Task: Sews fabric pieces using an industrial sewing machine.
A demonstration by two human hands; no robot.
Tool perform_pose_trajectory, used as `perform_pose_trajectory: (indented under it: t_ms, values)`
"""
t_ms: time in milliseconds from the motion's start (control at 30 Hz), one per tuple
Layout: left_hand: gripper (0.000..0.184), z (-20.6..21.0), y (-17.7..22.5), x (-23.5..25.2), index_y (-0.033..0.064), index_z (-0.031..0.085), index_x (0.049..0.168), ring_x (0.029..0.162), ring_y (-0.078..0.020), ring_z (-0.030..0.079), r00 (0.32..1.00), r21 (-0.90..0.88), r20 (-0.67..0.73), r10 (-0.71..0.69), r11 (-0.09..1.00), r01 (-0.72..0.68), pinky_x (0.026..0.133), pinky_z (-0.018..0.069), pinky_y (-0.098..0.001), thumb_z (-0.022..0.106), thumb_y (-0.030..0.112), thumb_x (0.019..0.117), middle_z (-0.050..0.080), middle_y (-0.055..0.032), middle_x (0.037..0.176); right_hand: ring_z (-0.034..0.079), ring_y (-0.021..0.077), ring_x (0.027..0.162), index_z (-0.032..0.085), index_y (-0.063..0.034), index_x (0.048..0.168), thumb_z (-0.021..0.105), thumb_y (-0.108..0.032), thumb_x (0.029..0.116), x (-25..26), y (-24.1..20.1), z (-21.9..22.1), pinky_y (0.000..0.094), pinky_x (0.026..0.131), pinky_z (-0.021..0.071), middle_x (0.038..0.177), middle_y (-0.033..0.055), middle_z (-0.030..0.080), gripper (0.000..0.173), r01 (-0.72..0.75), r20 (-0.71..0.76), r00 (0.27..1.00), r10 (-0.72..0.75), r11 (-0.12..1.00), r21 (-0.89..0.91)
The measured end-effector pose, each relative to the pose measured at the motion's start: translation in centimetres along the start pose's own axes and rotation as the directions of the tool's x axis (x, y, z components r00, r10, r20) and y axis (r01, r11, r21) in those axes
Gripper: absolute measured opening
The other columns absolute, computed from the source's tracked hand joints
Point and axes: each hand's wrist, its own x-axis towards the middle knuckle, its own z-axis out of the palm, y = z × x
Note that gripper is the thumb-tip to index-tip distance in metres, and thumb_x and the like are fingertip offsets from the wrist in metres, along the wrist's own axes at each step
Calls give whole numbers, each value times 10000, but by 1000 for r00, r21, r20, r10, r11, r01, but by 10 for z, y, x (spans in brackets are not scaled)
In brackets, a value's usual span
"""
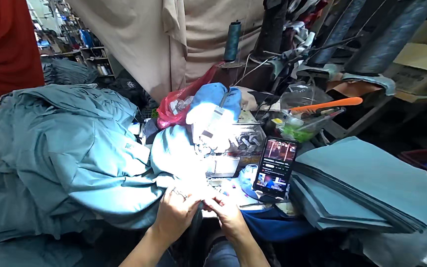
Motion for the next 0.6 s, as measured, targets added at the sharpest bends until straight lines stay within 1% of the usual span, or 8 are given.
perform_pose_trajectory:
  t_ms: [100, 200, 333, 433, 500, 533, 567, 600]
  values:
    - [167, 2, 0, -5, 194, 797, 948, 857, -122, 670, 1000, -25, -7, -4, 1000, 4, 837, 548, -309, 653, 273, 979, 717, 2, 859, 684, 83, 718, 708, -14, 868, 633, 1, 937, -1, 1, -4, 244, 726, 585, 766, 22, 714, 102, 15, 18, 1000, -15, 1000, 12]
    - [136, 3, 3, -6, 184, 789, 940, 854, -116, 663, 999, -42, -46, -11, 999, 9, 831, 544, -288, 677, 258, 965, 710, 10, 843, 702, 90, 732, 710, -13, 877, 625, 15, 934, -2, 0, -4, 256, 755, 601, 776, 21, 727, 106, 13, 31, 999, -14, 1000, 17]
    - [133, 5, 7, -7, 180, 788, 962, 890, -119, 673, 999, -53, -34, -10, 999, 8, 855, 550, -296, 672, 245, 966, 722, 4, 880, 703, 94, 742, 714, -17, 869, 609, 27, 920, -4, 1, -2, 259, 768, 599, 777, 25, 725, 124, 6, 35, 999, -7, 1000, 7]
    - [142, 8, 7, -12, 168, 788, 955, 902, -129, 680, 1000, -38, -22, 5, 999, -6, 857, 551, -295, 662, 230, 973, 731, -5, 893, 704, 100, 759, 715, -18, 875, 602, 0, 933, -4, 1, -4, 271, 786, 598, 793, 26, 726, 128, 25, 33, 999, -24, 999, -35]
    - [135, 11, 6, -15, 144, 790, 950, 911, -134, 684, 999, -57, -50, 21, 998, -24, 867, 556, -290, 669, 202, 968, 733, -17, 898, 702, 92, 763, 725, -27, 872, 625, -44, 947, -4, 2, -2, 268, 790, 595, 789, 18, 726, 126, 53, 11, 999, -53, 997, -54]
    - [133, 13, 6, -16, 142, 787, 955, 925, -131, 680, 997, -66, -68, 23, 997, -28, 882, 551, -287, 673, 208, 970, 732, -16, 912, 699, 86, 767, 730, -29, 873, 649, -64, 950, -4, 2, -1, 262, 792, 592, 793, 16, 725, 117, 66, -1, 998, -66, 996, -63]
    - [145, 14, 6, -17, 150, 783, 962, 941, -127, 672, 996, -62, -91, 21, 998, -27, 897, 538, -286, 681, 253, 974, 733, -12, 932, 691, 80, 765, 732, -28, 870, 662, -63, 948, -3, 2, -1, 253, 783, 586, 790, 17, 721, 111, 72, -18, 997, -73, 995, -65]
    - [194, 17, 6, -17, 170, 775, 976, 964, -131, 660, 993, -30, -113, 11, 999, -15, 913, 511, -297, 691, 345, 967, 739, -8, 965, 682, 77, 757, 733, -22, 867, 662, -55, 946, -2, 1, 0, 249, 763, 579, 787, 21, 715, 111, 70, -30, 997, -72, 996, -58]
